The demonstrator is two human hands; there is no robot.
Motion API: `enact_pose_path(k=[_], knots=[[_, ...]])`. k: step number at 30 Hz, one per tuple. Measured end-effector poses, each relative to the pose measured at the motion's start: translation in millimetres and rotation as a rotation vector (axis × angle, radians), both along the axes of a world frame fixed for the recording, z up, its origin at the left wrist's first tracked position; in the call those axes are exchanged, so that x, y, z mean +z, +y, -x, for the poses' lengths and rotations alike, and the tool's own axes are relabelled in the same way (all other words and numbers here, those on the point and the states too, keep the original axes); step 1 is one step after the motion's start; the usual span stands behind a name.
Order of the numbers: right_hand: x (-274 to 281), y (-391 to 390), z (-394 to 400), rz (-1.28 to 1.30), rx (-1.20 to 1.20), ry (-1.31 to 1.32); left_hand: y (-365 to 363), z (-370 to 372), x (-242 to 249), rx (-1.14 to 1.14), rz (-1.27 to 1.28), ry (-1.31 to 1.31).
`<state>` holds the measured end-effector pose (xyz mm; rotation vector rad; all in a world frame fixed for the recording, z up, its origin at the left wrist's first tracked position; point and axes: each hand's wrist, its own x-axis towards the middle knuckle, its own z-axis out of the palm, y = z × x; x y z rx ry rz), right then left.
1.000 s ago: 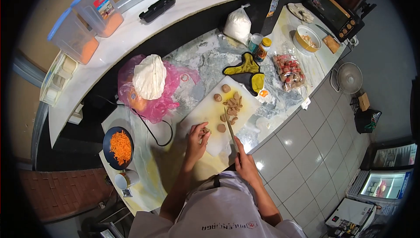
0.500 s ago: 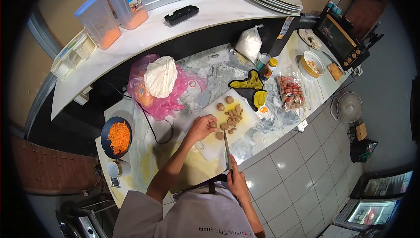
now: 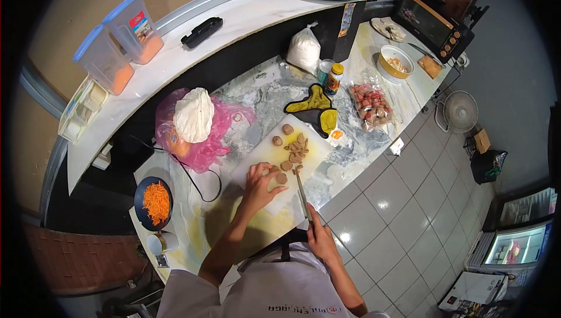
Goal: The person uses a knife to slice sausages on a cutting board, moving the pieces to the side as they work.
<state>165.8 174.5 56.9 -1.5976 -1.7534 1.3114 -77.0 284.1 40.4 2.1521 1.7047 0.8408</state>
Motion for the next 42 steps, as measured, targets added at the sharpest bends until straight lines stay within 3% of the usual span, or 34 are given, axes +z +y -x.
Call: enact_pose_path(k=[6,12,15,18,25,28,31,35,39,42], knots=[[4.1,1.9,-4.1,0.002,0.018,0.003,-8.6,-10.4,-15.0,0.075,-0.009,0.033],[8.0,5.3,-2.1,-0.002,0.034,0.004,-9.9,-0.2,-13.4,0.197,0.058,-0.204],[4.3,6.0,-0.4,-0.007,0.059,0.018,27.9,26.3,-17.5,0.088,-0.058,-0.073],[7.4,8.5,3.5,-0.033,0.101,0.033,72.4,41.4,-21.0,0.049,0.165,-0.101],[14.1,9.8,9.2,0.030,0.061,0.039,84.6,43.5,-9.5,-0.058,0.256,-0.140],[10.1,9.6,10.4,0.021,0.054,0.050,89.5,45.1,-28.3,-0.034,0.255,-0.362],[7.5,8.7,11.7,-0.003,0.051,0.074,94.1,45.7,-35.4,0.087,0.167,-0.298],[5.9,11.1,12.9,-0.031,0.061,0.055,84.0,43.1,-22.4,0.258,0.061,-0.309],[4.0,13.8,16.7,-0.038,0.061,0.035,43.3,35.2,-29.7,0.056,0.114,-0.483],[0.4,17.3,19.8,-0.033,0.073,-0.004,19.8,12.2,-14.5,0.019,0.086,-0.306]])
